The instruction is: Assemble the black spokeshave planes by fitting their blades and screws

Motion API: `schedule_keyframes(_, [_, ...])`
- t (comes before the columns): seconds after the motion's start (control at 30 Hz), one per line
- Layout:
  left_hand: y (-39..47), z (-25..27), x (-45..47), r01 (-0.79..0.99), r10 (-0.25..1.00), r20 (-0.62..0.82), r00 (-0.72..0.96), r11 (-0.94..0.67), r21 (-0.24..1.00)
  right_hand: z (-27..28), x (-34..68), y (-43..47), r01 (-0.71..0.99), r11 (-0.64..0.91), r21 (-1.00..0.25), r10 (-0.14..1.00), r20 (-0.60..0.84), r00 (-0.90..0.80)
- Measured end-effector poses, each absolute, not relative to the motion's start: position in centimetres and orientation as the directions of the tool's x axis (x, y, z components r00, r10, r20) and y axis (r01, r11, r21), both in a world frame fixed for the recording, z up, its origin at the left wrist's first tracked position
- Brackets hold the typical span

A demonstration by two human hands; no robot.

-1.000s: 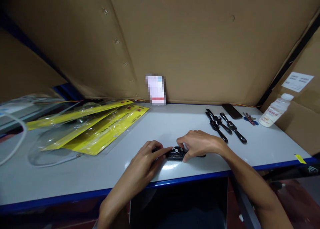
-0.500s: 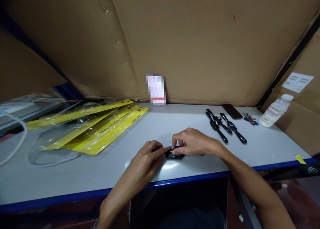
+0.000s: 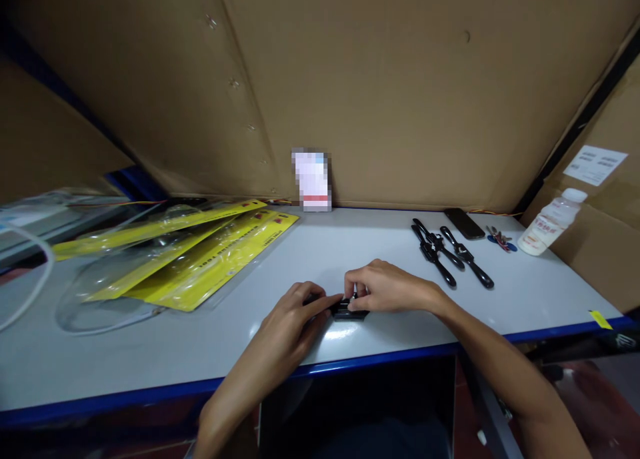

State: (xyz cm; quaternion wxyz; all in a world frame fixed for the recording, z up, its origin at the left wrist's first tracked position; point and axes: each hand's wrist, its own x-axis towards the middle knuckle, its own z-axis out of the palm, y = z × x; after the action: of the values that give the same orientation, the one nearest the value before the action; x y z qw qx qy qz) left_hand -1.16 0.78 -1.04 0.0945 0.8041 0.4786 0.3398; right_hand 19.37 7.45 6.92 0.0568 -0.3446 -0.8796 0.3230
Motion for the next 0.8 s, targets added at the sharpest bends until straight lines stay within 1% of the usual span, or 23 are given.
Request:
schedule_keyframes(0.13, [0.77, -1.11, -1.15, 0.705, 0.831, 0.461, 0.31, -0.526, 0.475, 6.61, 19.12, 7.43, 0.619, 0.595, -0.513, 0.687, -0.076, -0.723])
schedule_keyframes(0.23, [0.76, -1.18, -1.16, 0.707, 0.83, 0.462, 0.311, -0.527, 0.471, 6.39, 19.1, 7.48, 0.614, 0.618, -0.49, 0.686, -0.045, -0.726])
schedule_keyframes(0.3, [0.76, -1.21, -1.19, 0.709, 0.83, 0.462, 0.312, -0.527, 0.468, 6.42, 19.2, 7.53, 0.595, 0.625, -0.505, 0.671, -0.041, -0.74])
schedule_keyframes(0.43, [0.75, -1.18, -1.25, 0.715, 0.832, 0.452, 0.323, -0.527, 0.459, 6.55, 19.35, 7.59, 0.501, 0.63, -0.593, 0.614, -0.014, -0.789])
schedule_keyframes(0.5, [0.73, -1.11, -1.26, 0.716, 0.835, 0.445, 0.324, -0.524, 0.461, 6.56, 19.34, 7.61, 0.486, 0.633, -0.603, 0.606, -0.005, -0.795])
schedule_keyframes(0.63, [0.72, -1.02, -1.27, 0.711, 0.832, 0.45, 0.323, -0.528, 0.465, 6.54, 19.3, 7.58, 0.546, 0.627, -0.556, 0.653, -0.009, -0.758])
schedule_keyframes(0.8, [0.76, -1.01, -1.25, 0.712, 0.834, 0.444, 0.327, -0.526, 0.465, 6.32, 19.14, 7.51, 0.615, 0.641, -0.459, 0.683, -0.024, -0.73])
